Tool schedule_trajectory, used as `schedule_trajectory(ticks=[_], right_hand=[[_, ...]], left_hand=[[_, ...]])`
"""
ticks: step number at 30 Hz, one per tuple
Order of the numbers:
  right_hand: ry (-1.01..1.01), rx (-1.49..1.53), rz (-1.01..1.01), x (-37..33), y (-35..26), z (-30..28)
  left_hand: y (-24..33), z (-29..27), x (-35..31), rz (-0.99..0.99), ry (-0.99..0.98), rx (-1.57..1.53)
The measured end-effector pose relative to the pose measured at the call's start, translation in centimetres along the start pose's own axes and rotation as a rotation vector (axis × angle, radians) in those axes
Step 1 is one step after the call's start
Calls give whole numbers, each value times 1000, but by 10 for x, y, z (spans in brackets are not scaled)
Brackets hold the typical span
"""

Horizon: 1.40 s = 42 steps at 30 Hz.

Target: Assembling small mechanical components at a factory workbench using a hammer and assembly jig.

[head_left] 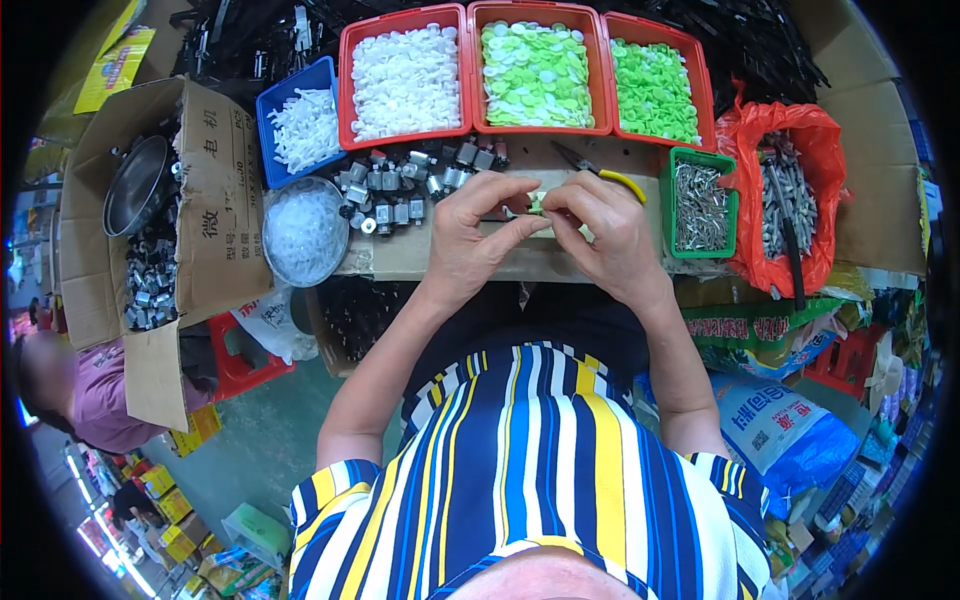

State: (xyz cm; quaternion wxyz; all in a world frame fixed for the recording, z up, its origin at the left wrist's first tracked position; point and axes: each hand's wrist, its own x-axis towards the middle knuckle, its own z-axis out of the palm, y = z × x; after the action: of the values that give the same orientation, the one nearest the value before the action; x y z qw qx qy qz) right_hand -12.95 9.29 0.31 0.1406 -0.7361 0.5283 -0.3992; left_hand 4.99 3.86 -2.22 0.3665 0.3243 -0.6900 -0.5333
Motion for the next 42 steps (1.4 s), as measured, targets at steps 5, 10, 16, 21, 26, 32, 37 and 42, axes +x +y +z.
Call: schedule_trajectory(ticks=[5,10,16,21,26,32,37,42], right_hand=[[-125,-119,31,-6,15,8],[-178,-179,32,-7,19,16],[-247,-244,9,0,15,17],[-339,-296,0,7,8,15],[-339,-171,59,8,12,11],[-285,-177,32,-5,16,10],[-277,-292,-87,-15,14,22],[-213,-276,-64,-24,20,6]], left_hand=[[-6,-5,-11,367,83,559],[-21,-8,-24,518,22,789],[-28,-8,-24,596,-47,879],[-33,-11,-23,596,-110,941],[-34,-13,-24,618,-141,979],[-40,-9,-19,668,-152,998],[-41,-12,-28,655,-110,1012],[-33,-4,-16,695,-136,1032]])
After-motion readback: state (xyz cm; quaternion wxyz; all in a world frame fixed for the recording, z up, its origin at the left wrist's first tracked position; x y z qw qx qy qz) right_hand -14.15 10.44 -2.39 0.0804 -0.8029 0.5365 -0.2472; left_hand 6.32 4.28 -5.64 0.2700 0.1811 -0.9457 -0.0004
